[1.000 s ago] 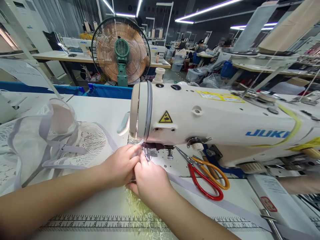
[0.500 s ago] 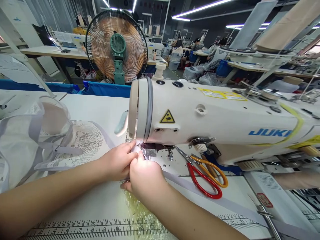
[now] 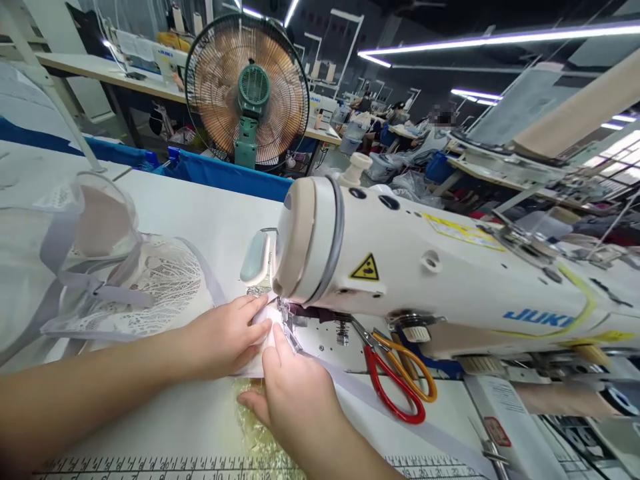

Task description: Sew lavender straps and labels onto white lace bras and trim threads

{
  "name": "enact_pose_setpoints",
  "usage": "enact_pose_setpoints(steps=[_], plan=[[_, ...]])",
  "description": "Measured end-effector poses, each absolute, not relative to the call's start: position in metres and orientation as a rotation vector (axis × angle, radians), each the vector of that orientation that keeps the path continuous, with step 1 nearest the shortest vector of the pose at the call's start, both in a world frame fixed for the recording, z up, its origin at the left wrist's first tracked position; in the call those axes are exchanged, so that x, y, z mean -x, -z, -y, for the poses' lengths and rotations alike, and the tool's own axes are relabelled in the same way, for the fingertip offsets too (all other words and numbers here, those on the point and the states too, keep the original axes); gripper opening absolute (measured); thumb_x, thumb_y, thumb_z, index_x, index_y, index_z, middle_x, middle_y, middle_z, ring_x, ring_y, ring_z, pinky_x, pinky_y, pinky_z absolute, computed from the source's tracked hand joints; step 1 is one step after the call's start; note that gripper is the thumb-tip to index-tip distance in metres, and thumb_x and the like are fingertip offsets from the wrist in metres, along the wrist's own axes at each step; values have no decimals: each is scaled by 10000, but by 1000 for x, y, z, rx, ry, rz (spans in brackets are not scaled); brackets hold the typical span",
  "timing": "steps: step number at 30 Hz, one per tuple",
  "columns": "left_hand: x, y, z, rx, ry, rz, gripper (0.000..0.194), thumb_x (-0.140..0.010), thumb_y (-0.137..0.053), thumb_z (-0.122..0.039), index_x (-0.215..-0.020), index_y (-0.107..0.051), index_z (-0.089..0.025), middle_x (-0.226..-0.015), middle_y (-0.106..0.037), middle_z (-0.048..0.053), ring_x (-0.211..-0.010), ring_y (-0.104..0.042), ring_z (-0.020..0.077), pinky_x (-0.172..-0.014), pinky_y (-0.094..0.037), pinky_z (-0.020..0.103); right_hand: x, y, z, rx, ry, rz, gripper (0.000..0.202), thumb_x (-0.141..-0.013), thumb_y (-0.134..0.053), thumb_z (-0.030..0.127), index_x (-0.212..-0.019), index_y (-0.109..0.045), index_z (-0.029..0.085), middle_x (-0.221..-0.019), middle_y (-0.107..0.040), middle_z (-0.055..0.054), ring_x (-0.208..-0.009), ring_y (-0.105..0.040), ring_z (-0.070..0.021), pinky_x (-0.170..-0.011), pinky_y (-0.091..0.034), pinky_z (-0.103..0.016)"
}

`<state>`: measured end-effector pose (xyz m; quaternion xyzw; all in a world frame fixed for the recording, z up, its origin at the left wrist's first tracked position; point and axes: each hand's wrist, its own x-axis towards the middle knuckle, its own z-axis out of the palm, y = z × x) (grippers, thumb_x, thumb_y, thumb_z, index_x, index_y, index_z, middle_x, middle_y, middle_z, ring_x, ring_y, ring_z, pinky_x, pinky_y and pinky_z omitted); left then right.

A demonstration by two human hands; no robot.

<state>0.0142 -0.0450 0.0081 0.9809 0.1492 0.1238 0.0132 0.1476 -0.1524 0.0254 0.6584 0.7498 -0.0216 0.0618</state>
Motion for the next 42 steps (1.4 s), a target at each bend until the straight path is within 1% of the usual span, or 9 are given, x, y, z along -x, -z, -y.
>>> enact_pose_setpoints(steps=[4, 7, 15, 22, 27, 32, 34, 37, 42], plan=[[-16, -6, 44, -3021, -389, -446, 216, -806, -478, -161, -875, -647, -45, -1191, -536, 294, -924, -585, 301, -731, -510, 400, -150, -24, 150, -2009, 39, -2332, 563, -744, -651, 427, -1189, -585, 88, -1330, -473, -157, -850, -681, -255, -613, -561, -298], [-18, 0, 42, -3001, -450, -453, 255, -810, -489, -185, -953, -654, -52, -1199, -538, 286, -946, -581, 304, -765, -508, 403, -145, -24, 144, -2074, 133, -2202, 672, -740, -649, 423, -1276, -504, 44, -1351, -443, -179, -891, -672, -276, -639, -561, -312], [-19, -4, 36, -2964, -454, -408, 237, -830, -497, -227, -932, -657, -85, -1185, -554, 242, -951, -569, 291, -744, -520, 404, -132, -31, 134, -2149, 255, -2046, 632, -723, -666, 440, -1219, -543, 67, -1330, -493, -175, -930, -657, -278, -684, -548, -306], [-22, 1, 36, -3057, -418, -382, 265, -853, -475, -202, -988, -636, -40, -1200, -546, 257, -1006, -557, 294, -794, -496, 390, -142, -20, 145, -2138, -99, -2300, 510, -696, -690, 414, -1092, -614, 102, -1241, -581, -152, -756, -686, -232, -536, -530, -276], [-22, -4, 36, -3061, -338, -367, 231, -840, -440, -149, -820, -658, -73, -1158, -574, 218, -988, -556, 281, -730, -501, 350, -151, -20, 156, -2024, -212, -2531, 254, -746, -617, 318, -933, -652, 150, -1159, -647, -96, -657, -670, -185, -450, -481, -255], [-18, -20, 31, -3005, -281, -354, 226, -787, -459, -172, -650, -623, -100, -1028, -607, 205, -877, -563, 271, -666, -505, 363, -153, -14, 153, -2009, -236, -2388, 466, -731, -614, 334, -1130, -614, 94, -1236, -583, -140, -572, -647, -180, -446, -487, -269], [-17, -22, 28, -2995, -280, -331, 213, -766, -462, -172, -629, -612, -107, -998, -609, 199, -845, -563, 266, -649, -507, 367, -153, -9, 154, -1996, -290, -2350, 415, -741, -603, 317, -1102, -641, 115, -1214, -601, -132, -511, -627, -164, -404, -462, -265], [-17, -20, 23, -2978, -325, -285, 207, -765, -462, -180, -630, -605, -113, -974, -611, 192, -832, -563, 255, -670, -513, 370, -153, -5, 156, -1976, -379, -2301, 313, -753, -550, 202, -1037, -677, 163, -1196, -619, -101, -436, -591, -139, -355, -415, -258], [-18, -13, 21, -2983, -362, -284, 172, -798, -465, -184, -713, -600, -118, -969, -613, 178, -820, -562, 234, -690, -511, 359, -155, -9, 157, -1895, -308, -2264, 535, -599, -469, 10, -1078, -669, 138, -1225, -585, -131, -414, -571, -120, -354, -401, -237]])
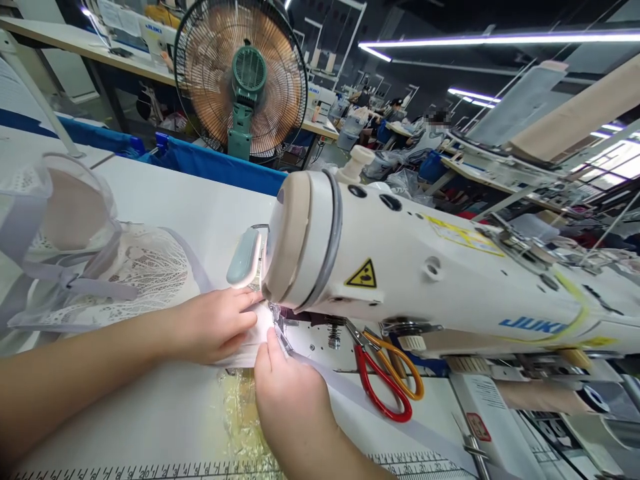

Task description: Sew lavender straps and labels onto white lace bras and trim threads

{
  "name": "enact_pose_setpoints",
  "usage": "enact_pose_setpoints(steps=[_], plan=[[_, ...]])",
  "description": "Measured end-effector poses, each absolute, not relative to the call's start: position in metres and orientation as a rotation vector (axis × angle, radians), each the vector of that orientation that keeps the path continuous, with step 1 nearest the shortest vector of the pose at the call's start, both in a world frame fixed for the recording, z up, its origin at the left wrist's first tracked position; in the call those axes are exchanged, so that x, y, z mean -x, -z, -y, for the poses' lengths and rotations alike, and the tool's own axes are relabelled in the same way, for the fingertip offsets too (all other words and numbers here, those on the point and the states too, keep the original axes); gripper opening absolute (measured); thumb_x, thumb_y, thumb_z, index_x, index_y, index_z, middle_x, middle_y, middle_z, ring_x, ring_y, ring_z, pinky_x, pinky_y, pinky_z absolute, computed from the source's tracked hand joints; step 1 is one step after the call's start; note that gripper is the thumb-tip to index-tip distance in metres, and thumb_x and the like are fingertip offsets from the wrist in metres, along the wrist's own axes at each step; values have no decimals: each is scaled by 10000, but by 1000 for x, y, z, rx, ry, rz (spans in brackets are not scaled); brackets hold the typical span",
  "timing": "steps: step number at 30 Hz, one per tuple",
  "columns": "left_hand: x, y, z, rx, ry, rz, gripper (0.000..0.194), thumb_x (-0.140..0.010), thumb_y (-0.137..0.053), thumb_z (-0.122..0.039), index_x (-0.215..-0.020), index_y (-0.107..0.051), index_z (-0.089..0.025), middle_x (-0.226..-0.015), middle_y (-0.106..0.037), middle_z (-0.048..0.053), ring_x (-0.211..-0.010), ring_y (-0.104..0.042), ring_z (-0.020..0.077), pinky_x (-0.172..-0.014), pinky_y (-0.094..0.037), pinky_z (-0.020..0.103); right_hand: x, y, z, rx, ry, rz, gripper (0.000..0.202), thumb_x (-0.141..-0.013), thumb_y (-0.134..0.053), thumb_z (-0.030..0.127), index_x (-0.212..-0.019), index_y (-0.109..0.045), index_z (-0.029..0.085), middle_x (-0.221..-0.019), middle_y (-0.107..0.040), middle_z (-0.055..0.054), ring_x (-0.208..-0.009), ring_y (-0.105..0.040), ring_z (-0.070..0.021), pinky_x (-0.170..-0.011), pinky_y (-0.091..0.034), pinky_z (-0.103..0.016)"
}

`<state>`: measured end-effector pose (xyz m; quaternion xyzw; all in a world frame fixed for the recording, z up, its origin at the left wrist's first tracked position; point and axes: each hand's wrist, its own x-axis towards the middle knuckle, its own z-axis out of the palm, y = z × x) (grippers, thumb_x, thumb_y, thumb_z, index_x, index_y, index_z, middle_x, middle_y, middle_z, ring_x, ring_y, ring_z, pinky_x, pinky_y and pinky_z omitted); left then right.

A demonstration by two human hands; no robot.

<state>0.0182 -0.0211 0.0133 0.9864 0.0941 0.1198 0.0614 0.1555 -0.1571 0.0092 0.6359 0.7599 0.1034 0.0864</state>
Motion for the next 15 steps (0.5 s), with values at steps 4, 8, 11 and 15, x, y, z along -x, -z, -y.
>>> enact_pose_setpoints(steps=[4, 8, 11, 15], plan=[[-19, -14, 30, -3047, -255, -377, 109, -770, -513, -151, -705, -592, -113, -986, -610, 192, -862, -563, 266, -654, -505, 352, -158, -14, 153, -1934, -170, -2195, 560, -630, -429, 0, -1115, -660, 159, -1276, -544, -91, -478, -612, -132, -390, -439, -232], [-23, -11, 39, -3134, -243, -452, 169, -827, -484, -177, -792, -625, -91, -1038, -609, 215, -887, -574, 277, -684, -506, 360, -157, -14, 149, -2024, -105, -2181, 621, -647, -414, 8, -1232, -583, 129, -1299, -524, -89, -593, -656, -149, -413, -460, -214], [-27, -6, 41, -3190, -297, -500, 248, -842, -486, -200, -963, -629, -37, -1104, -586, 251, -957, -563, 296, -757, -497, 374, -155, -16, 148, -2036, -118, -2170, 598, -674, -430, 15, -1241, -578, 137, -1285, -538, -83, -618, -660, -149, -457, -482, -205], [-30, -4, 40, -3187, -262, -563, 276, -847, -461, -193, -996, -629, -33, -1092, -594, 235, -939, -568, 295, -741, -496, 362, -154, -19, 147, -2049, -165, -2176, 620, -693, -444, 24, -1290, -529, 168, -1317, -506, -59, -601, -654, -152, -448, -483, -231]])
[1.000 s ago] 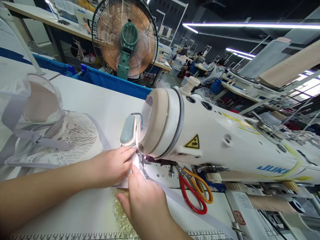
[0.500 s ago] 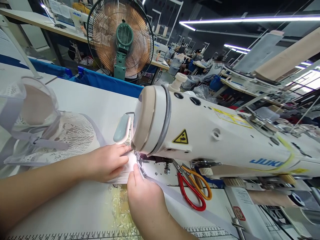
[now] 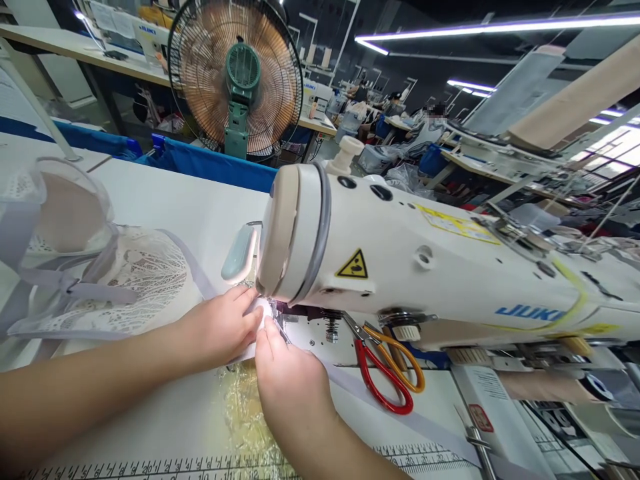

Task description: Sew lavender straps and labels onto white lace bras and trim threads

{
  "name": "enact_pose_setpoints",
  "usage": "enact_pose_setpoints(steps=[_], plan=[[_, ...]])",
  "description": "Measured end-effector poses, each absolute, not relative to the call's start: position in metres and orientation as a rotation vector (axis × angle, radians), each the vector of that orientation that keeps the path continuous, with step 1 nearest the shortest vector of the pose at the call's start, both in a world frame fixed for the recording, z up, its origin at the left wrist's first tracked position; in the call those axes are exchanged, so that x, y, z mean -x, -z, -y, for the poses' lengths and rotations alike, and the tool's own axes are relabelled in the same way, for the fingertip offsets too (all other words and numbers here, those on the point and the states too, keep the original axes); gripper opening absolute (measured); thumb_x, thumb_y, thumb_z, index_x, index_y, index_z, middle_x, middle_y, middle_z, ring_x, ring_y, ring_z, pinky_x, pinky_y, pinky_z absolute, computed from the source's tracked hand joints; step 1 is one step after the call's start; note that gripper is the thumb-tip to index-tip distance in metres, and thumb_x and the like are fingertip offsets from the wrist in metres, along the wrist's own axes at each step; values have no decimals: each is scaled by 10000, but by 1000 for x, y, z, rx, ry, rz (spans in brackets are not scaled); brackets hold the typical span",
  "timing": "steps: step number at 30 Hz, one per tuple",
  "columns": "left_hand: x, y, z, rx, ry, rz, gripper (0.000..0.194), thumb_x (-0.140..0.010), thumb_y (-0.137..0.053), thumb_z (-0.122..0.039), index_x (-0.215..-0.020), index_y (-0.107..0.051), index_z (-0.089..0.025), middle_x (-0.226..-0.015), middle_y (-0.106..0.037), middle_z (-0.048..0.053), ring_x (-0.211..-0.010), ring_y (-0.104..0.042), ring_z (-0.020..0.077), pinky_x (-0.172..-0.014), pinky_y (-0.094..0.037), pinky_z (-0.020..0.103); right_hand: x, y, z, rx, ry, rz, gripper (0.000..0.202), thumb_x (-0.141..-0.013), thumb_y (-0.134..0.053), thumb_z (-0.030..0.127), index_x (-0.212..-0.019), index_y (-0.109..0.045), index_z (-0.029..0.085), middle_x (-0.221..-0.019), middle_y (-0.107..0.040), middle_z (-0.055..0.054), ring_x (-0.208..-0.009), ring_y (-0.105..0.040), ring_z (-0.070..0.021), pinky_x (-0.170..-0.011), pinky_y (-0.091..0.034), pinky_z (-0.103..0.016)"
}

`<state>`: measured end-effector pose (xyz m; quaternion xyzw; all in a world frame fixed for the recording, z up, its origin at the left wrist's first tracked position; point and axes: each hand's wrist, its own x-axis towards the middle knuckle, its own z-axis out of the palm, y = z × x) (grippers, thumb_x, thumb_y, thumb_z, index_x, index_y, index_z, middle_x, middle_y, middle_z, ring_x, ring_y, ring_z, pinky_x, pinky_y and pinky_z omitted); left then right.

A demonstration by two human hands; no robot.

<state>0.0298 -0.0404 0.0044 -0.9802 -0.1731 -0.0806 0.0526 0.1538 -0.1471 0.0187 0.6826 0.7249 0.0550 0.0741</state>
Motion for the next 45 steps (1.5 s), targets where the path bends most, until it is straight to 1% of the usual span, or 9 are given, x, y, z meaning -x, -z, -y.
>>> enact_pose_setpoints(steps=[7, 12, 20, 24, 28, 33, 38, 42, 45], plan=[[-26, -9, 35, 3043, 217, 549, 242, -846, -446, -195, -853, -644, -57, -1047, -596, 216, -971, -538, 294, -731, -487, 356, -156, -14, 148, -2003, -104, -2178, 591, -640, -445, 23, -1177, -628, 189, -1286, -542, -30, -559, -640, -146, -444, -470, -233], [-21, -13, 33, 3113, 278, 444, 226, -824, -452, -184, -681, -614, -117, -952, -609, 167, -883, -549, 267, -657, -465, 323, -159, -11, 153, -2062, -85, -2292, 535, -636, -438, 54, -1091, -672, 209, -1234, -591, -30, -639, -667, -160, -456, -472, -220], [-26, -15, 32, 3108, 302, 279, 265, -863, -451, -265, -867, -659, -102, -929, -654, 138, -829, -551, 237, -742, -450, 362, -168, -14, 155, -2085, -64, -2341, 469, -683, -427, 64, -1060, -678, 183, -1195, -620, -48, -687, -675, -164, -529, -510, -214], [-28, -12, 33, 3091, 310, 298, 305, -871, -440, -281, -946, -651, -74, -947, -653, 150, -847, -547, 240, -761, -447, 353, -168, -14, 153, -2103, -71, -2311, 473, -708, -427, 72, -1103, -660, 188, -1232, -592, -35, -631, -667, -153, -520, -509, -219], [-29, -10, 33, 3151, 344, 383, 290, -872, -429, -278, -905, -637, -78, -868, -614, 126, -829, -527, 229, -743, -438, 324, -165, -16, 150, -2089, -76, -2249, 522, -712, -420, 73, -1181, -616, 195, -1276, -555, -34, -566, -652, -149, -447, -481, -237], [-30, -9, 31, 3192, 402, 380, 250, -859, -427, -247, -855, -621, -90, -845, -570, 123, -763, -497, 216, -704, -438, 336, -164, -19, 150, -2057, -74, -2192, 550, -721, -412, 51, -1226, -584, 187, -1288, -544, -27, -585, -660, -164, -458, -490, -254], [-29, -10, 29, 3202, 352, 333, 234, -839, -439, -233, -839, -626, -92, -810, -571, 117, -758, -498, 220, -688, -451, 337, -166, -18, 157, -1998, -204, -2300, 484, -714, -454, 47, -1141, -641, 180, -1217, -604, -38, -545, -636, -142, -455, -476, -225], [-27, -7, 26, 3189, 361, 298, 201, -829, -455, -212, -843, -628, -112, -810, -589, 105, -735, -508, 208, -658, -449, 320, -168, -21, 162, -1975, -276, -2396, 318, -752, -527, 131, -1018, -691, 192, -1097, -682, -37, -497, -616, -140, -406, -430, -238], [-26, -6, 25, 3143, 420, 267, 210, -856, -425, -207, -855, -624, -139, -789, -588, 90, -678, -497, 196, -601, -425, 309, -168, -24, 165, -1943, -319, -2455, 276, -756, -571, 207, -1001, -695, 173, -1074, -691, -44, -532, -627, -153, -405, -421, -251]])
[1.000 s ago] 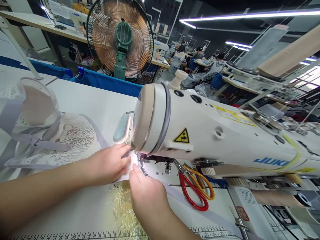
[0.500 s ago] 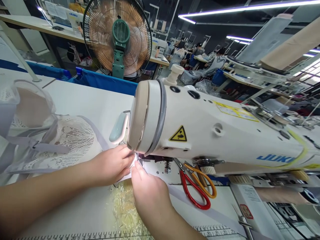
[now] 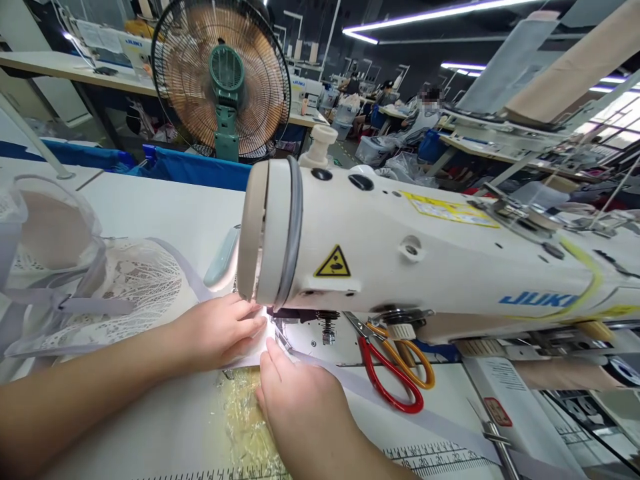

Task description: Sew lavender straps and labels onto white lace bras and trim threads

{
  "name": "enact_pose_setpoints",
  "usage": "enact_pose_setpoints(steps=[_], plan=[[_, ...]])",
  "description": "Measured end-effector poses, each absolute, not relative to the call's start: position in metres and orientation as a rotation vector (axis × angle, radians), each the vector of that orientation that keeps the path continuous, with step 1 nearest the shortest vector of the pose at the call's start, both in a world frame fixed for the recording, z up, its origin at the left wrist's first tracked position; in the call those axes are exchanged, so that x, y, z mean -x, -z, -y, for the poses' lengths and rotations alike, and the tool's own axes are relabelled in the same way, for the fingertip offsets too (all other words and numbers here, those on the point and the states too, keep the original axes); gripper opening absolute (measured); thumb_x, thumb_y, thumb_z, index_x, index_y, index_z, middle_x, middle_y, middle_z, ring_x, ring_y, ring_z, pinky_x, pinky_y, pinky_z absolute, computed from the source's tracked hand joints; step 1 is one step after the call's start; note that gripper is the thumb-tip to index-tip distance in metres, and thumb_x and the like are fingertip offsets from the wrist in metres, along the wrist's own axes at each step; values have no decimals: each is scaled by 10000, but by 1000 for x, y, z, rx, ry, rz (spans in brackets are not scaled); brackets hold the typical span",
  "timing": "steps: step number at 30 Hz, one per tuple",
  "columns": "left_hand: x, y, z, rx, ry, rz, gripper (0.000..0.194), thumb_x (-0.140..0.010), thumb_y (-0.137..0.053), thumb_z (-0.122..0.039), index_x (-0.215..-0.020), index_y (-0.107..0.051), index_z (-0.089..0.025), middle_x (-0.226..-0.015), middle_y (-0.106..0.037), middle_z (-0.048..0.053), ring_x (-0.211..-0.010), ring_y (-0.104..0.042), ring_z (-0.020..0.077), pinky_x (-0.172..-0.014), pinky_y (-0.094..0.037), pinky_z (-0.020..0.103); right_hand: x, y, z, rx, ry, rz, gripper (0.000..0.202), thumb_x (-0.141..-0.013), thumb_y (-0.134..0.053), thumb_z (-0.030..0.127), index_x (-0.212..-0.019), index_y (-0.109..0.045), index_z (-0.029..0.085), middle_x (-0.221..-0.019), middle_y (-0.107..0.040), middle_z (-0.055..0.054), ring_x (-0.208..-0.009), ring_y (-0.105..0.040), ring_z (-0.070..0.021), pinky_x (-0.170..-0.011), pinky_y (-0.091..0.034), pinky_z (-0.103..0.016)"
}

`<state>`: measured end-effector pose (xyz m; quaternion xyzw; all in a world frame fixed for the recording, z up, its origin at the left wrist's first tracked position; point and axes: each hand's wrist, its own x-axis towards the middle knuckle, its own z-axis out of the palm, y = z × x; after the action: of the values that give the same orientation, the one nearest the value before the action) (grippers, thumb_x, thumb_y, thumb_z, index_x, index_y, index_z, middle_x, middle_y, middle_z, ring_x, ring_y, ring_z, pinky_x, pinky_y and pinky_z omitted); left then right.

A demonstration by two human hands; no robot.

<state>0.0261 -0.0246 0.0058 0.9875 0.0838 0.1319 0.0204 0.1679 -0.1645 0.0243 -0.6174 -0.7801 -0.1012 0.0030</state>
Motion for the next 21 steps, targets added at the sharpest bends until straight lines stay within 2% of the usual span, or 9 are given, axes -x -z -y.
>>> enact_pose_setpoints(steps=[3, 7, 15, 21], plan=[[-27, -6, 25, -3101, -473, -229, 218, -862, -413, -192, -838, -622, -137, -741, -574, 86, -637, -474, 191, -574, -406, 303, -168, -26, 167, 1882, 312, 2462, 341, -727, -610, 244, -1044, -680, 138, -1086, -686, -53, -581, -642, -167, -412, -429, -263], [-29, -8, 26, -3112, -470, -235, 214, -861, -414, -186, -814, -614, -123, -738, -567, 97, -680, -493, 202, -573, -409, 298, -170, -24, 169, 1812, 294, 2462, 366, -736, -605, 239, -1080, -664, 131, -1153, -650, -45, -667, -663, -166, -452, -448, -256], [-30, -8, 24, -3129, -348, -287, 194, -846, -422, -175, -773, -597, -133, -764, -571, 97, -703, -522, 206, -571, -420, 304, -172, -25, 169, 1835, 178, 2499, 361, -781, -579, 261, -1108, -650, 123, -1160, -649, -50, -585, -649, -157, -416, -432, -270], [-27, -12, 25, -3156, -296, -285, 152, -827, -444, -169, -774, -585, -148, -758, -566, 81, -677, -512, 192, -549, -399, 286, -173, -31, 167, 1879, -8, 2571, 345, -815, -543, 236, -1127, -637, 123, -1189, -629, -76, -687, -668, -172, -480, -467, -245]])
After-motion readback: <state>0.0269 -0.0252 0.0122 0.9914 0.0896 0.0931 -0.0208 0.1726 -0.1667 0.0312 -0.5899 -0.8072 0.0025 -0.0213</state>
